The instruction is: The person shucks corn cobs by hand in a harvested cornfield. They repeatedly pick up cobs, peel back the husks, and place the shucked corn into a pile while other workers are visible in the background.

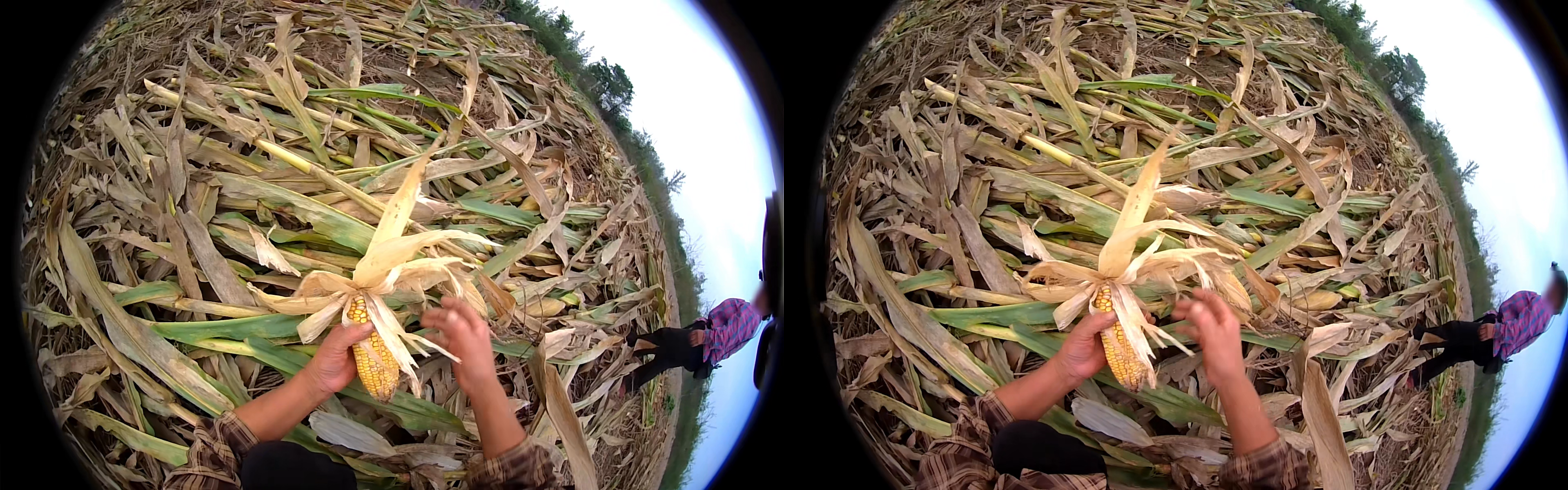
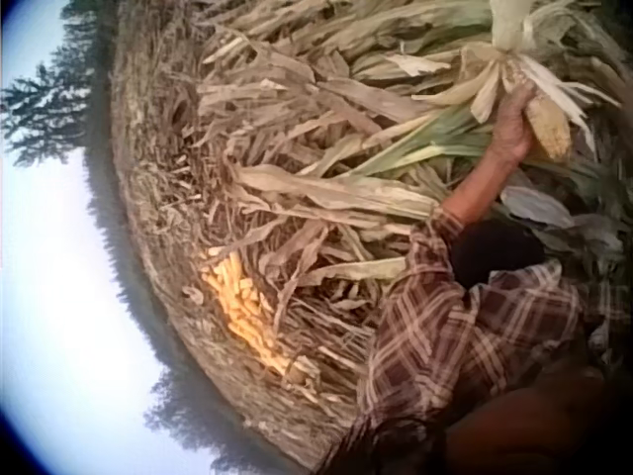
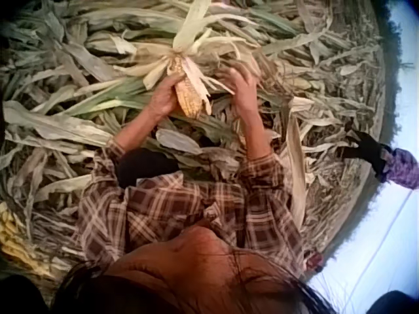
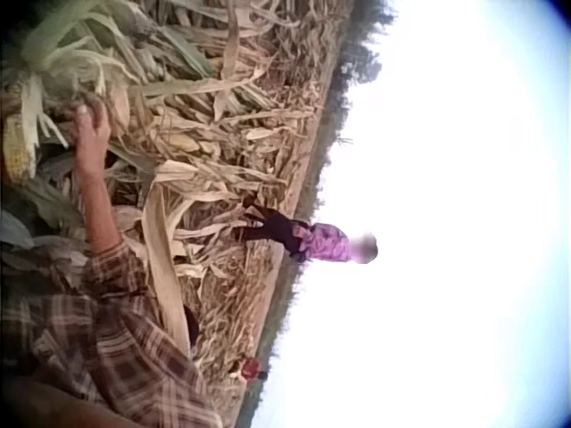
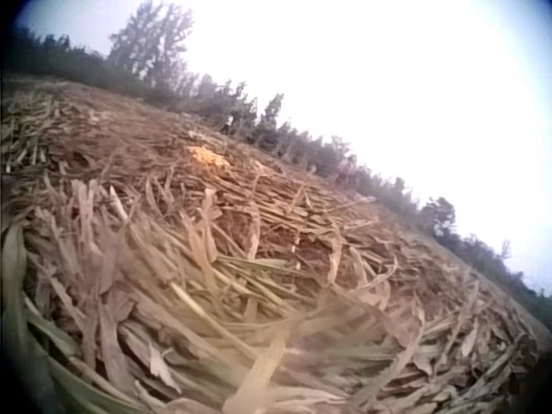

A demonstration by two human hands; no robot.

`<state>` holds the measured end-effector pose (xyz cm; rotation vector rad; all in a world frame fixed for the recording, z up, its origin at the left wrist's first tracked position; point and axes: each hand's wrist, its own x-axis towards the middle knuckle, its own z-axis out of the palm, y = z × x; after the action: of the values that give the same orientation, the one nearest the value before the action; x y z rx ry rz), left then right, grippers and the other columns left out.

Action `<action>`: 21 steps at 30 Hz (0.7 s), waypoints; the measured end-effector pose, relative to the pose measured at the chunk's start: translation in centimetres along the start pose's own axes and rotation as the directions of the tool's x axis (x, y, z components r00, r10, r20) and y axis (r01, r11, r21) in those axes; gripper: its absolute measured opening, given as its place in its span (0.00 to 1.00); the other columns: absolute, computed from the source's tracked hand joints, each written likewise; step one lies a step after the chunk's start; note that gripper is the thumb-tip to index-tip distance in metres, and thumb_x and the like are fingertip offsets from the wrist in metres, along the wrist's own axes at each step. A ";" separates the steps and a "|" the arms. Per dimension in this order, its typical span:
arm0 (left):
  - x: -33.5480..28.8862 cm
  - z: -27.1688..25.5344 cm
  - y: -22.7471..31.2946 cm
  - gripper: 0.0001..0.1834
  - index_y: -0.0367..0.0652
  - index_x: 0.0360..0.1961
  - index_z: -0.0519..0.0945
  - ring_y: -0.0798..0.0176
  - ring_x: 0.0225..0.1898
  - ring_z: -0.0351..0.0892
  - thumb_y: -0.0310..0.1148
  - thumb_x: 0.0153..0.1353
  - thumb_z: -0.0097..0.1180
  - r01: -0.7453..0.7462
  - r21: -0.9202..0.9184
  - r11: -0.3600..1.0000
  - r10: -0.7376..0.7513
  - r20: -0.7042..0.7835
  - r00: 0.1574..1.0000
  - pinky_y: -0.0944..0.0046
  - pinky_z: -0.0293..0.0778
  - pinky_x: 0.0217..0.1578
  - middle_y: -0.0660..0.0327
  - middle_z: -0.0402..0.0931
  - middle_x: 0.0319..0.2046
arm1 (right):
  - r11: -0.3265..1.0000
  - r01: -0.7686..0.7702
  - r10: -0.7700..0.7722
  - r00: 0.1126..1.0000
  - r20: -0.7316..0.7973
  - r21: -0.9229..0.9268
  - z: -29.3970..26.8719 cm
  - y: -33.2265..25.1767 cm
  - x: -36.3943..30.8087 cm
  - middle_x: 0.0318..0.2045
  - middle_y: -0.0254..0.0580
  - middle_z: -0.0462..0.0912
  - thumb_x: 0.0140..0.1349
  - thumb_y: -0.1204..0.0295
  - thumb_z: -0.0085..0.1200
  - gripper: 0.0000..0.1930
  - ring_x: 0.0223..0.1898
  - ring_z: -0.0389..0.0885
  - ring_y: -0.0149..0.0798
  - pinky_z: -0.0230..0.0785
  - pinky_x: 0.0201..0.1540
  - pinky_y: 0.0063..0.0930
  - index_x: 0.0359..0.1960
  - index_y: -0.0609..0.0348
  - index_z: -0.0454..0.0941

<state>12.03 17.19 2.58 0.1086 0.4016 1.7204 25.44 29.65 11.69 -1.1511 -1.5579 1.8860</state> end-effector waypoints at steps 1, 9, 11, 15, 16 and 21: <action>0.1 0.8 -0.2 0.24 0.36 0.52 0.66 0.58 0.48 0.72 0.36 0.57 0.53 -0.016 0.015 1.000 0.016 0.007 1.000 0.57 0.67 0.52 0.53 0.73 0.44 | 0.996 -0.078 0.081 0.993 0.083 -0.039 0.1 1.5 -1.9 0.47 0.50 0.73 0.60 0.72 0.47 0.22 0.48 0.75 0.40 0.70 0.49 0.34 0.56 0.64 0.60; 0.6 1.9 4.6 0.20 0.36 0.50 0.69 0.61 0.49 0.71 0.34 0.59 0.53 -0.102 -0.174 0.979 0.081 -0.125 0.989 0.56 0.67 0.52 0.57 0.74 0.45 | 0.979 -0.090 0.174 0.836 0.521 -0.183 1.3 1.0 -3.0 0.55 0.43 0.67 0.57 0.62 0.45 0.32 0.54 0.64 0.32 0.54 0.58 0.25 0.61 0.67 0.55; 1.1 2.7 4.5 0.18 0.35 0.48 0.70 0.61 0.43 0.75 0.29 0.58 0.54 -0.122 0.022 0.992 0.124 -0.122 0.985 0.59 0.72 0.46 0.56 0.75 0.43 | 0.970 -0.078 0.206 0.773 0.600 -0.232 1.2 0.0 -3.8 0.57 0.45 0.65 0.57 0.62 0.46 0.34 0.58 0.61 0.34 0.50 0.60 0.26 0.62 0.67 0.54; 1.5 5.3 7.0 0.16 0.33 0.45 0.72 0.61 0.38 0.77 0.28 0.57 0.55 -0.210 0.114 0.971 0.231 -0.220 0.948 0.62 0.75 0.41 0.55 0.76 0.40 | 0.922 0.215 0.035 0.784 0.620 -0.322 1.8 -1.1 -2.9 0.62 0.51 0.56 0.57 0.65 0.45 0.35 0.64 0.52 0.39 0.41 0.64 0.29 0.64 0.67 0.48; 1.5 6.1 7.8 0.15 0.33 0.44 0.73 0.62 0.38 0.77 0.29 0.57 0.55 -0.268 0.113 0.957 0.287 -0.225 0.931 0.62 0.75 0.42 0.55 0.77 0.39 | 0.900 0.309 -0.099 0.831 0.547 -0.307 3.0 -1.2 -2.9 0.59 0.55 0.60 0.58 0.65 0.46 0.32 0.62 0.57 0.44 0.44 0.64 0.30 0.61 0.68 0.54; 2.1 7.5 9.2 0.15 0.35 0.42 0.74 0.63 0.36 0.78 0.35 0.59 0.54 -0.385 0.085 0.919 0.391 -0.321 0.862 0.62 0.75 0.40 0.56 0.78 0.37 | 0.829 0.397 -0.282 0.905 0.317 -0.395 7.6 1.3 -3.0 0.50 0.56 0.71 0.59 0.63 0.49 0.26 0.53 0.68 0.51 0.56 0.57 0.32 0.55 0.69 0.62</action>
<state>5.16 19.51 12.23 -0.0991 0.6816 2.1452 21.20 22.61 11.54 -0.7408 -2.2606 1.5059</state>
